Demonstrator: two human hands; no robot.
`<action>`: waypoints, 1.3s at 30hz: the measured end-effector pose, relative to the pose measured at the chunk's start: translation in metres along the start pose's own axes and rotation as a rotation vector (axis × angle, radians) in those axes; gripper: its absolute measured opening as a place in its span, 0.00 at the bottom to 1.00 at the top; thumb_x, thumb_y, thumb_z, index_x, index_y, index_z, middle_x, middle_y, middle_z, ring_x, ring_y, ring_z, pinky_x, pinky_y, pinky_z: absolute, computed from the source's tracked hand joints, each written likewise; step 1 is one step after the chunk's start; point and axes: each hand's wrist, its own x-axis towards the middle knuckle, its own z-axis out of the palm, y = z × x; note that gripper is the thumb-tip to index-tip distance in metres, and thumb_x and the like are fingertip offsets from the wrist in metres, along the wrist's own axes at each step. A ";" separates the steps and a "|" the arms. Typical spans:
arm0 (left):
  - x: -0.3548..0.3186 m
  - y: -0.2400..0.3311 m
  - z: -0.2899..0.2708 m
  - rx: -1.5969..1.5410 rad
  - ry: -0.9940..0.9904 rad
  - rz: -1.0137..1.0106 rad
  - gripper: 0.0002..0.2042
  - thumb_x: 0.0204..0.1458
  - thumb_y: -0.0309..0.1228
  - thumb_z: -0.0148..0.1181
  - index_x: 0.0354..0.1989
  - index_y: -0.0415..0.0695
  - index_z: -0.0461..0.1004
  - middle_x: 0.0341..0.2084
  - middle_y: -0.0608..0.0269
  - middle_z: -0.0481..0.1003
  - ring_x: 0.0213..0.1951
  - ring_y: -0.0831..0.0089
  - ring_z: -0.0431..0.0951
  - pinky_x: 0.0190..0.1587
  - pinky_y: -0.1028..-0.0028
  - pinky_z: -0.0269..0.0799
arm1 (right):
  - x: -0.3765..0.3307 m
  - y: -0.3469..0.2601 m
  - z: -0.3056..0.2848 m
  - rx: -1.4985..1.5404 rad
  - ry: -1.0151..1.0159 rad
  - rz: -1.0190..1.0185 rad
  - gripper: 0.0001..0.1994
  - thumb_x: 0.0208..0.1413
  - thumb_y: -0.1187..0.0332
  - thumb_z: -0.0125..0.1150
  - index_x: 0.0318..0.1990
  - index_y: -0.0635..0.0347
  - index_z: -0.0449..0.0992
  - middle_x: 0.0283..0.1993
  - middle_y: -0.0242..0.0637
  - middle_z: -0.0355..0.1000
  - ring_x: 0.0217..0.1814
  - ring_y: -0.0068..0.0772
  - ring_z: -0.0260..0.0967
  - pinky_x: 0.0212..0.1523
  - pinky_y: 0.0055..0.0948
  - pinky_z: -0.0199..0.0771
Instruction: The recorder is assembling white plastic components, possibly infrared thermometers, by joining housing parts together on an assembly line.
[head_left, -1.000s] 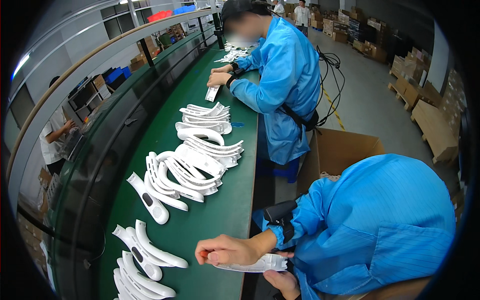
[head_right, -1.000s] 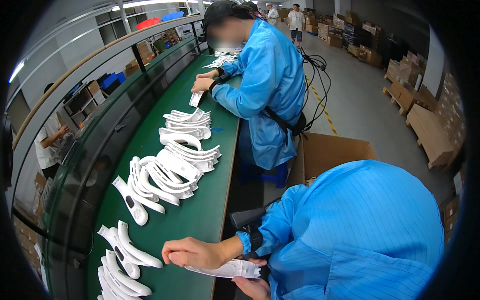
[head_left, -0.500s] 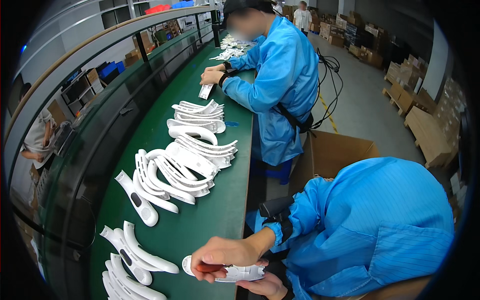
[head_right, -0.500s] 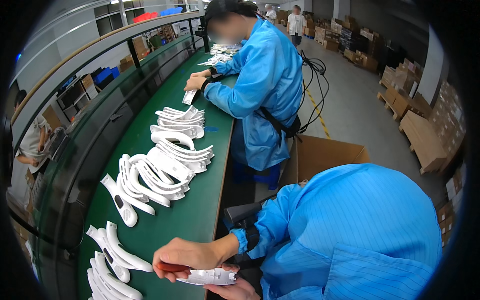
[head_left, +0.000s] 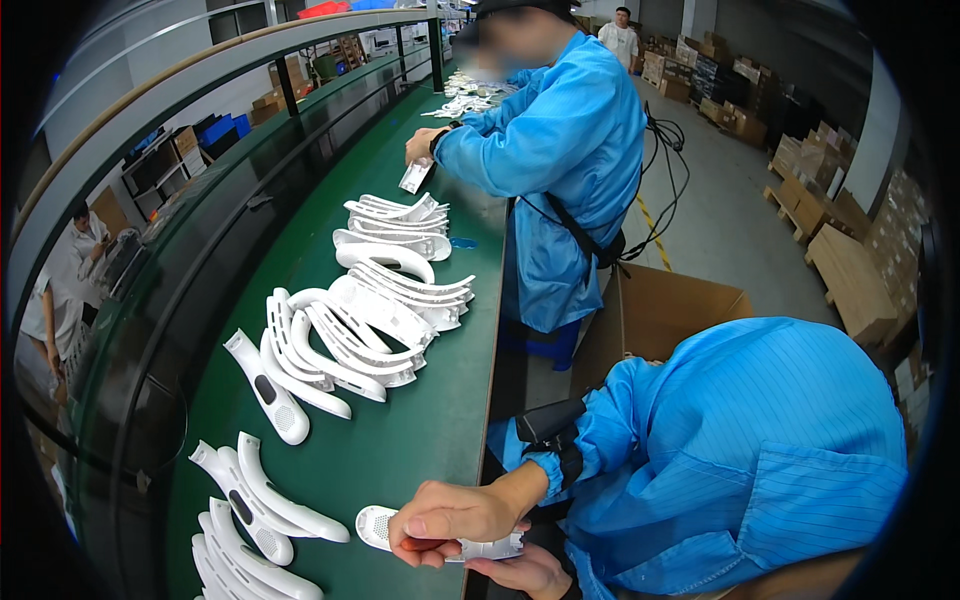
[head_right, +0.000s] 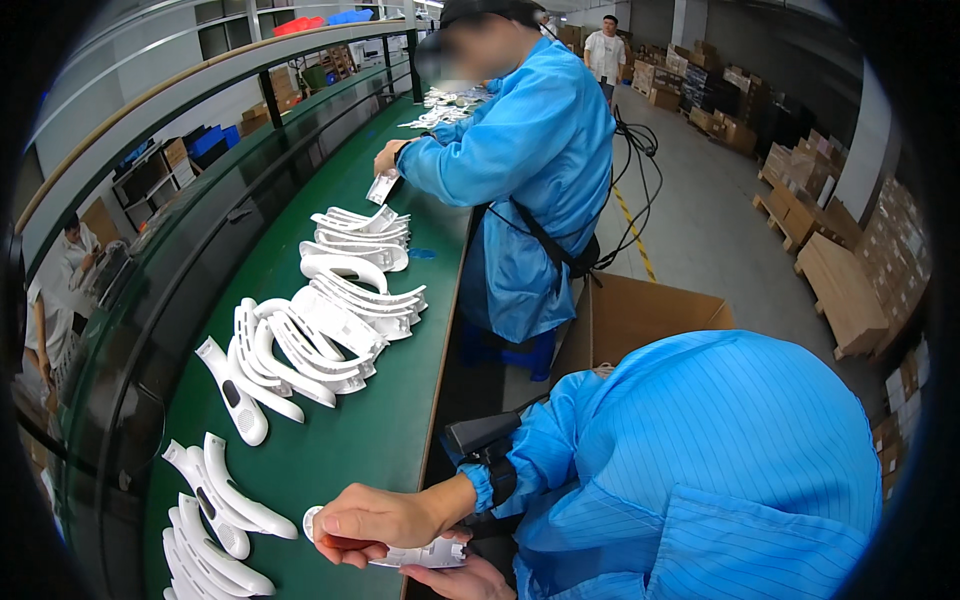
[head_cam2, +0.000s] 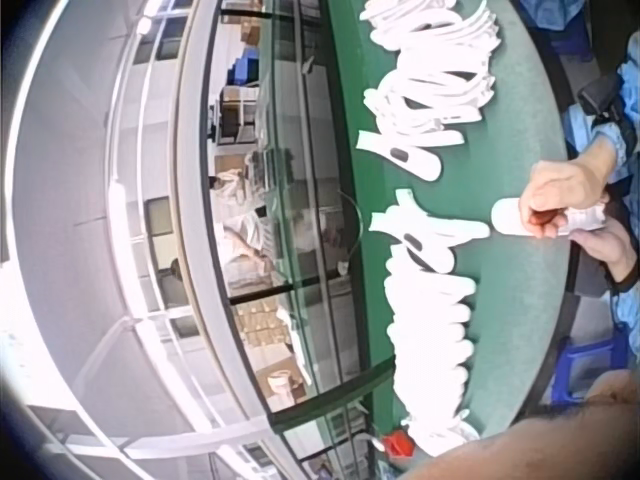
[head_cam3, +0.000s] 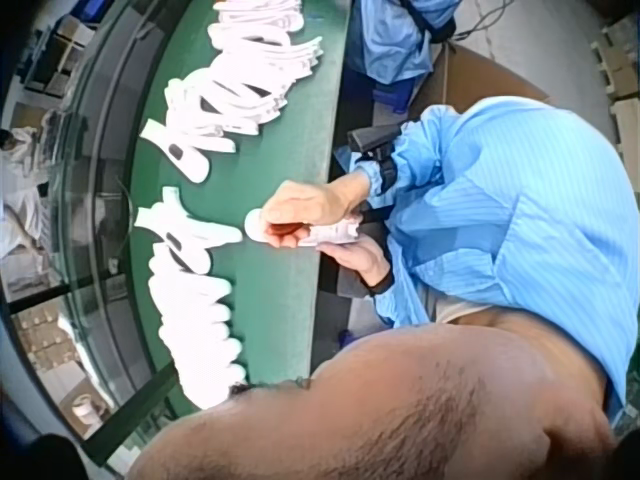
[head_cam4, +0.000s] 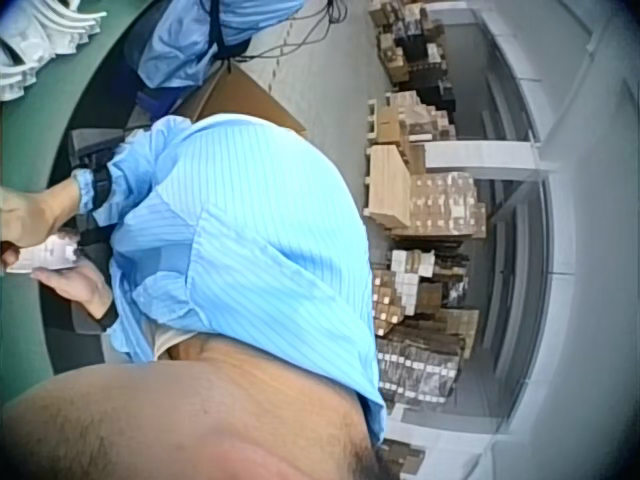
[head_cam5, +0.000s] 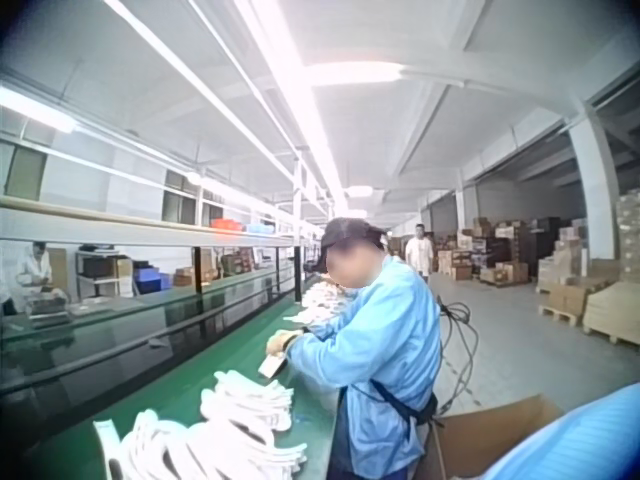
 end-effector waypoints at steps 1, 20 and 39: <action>-0.003 -0.001 0.002 -0.004 -0.003 -0.016 0.27 0.62 0.52 0.36 0.56 0.40 0.62 0.45 0.54 0.70 0.42 0.61 0.73 0.47 0.65 0.69 | -0.003 -0.002 0.000 -0.032 0.002 -0.011 0.22 0.65 0.54 0.38 0.28 0.63 0.70 0.19 0.30 0.65 0.16 0.15 0.55 0.20 0.16 0.55; -0.005 0.003 0.007 0.034 0.090 -0.038 0.31 0.60 0.55 0.38 0.63 0.42 0.55 0.57 0.55 0.61 0.56 0.59 0.62 0.58 0.61 0.56 | -0.007 0.009 -0.011 -0.031 0.039 -0.003 0.17 0.65 0.58 0.40 0.31 0.60 0.68 0.20 0.26 0.61 0.19 0.14 0.54 0.20 0.16 0.55; 0.006 -0.003 -0.002 -0.002 0.096 0.009 0.34 0.59 0.55 0.38 0.67 0.43 0.51 0.66 0.56 0.53 0.66 0.58 0.54 0.67 0.60 0.46 | 0.001 0.013 0.021 0.138 0.225 -0.173 0.16 0.66 0.57 0.39 0.36 0.63 0.64 0.24 0.25 0.58 0.20 0.10 0.46 0.19 0.14 0.47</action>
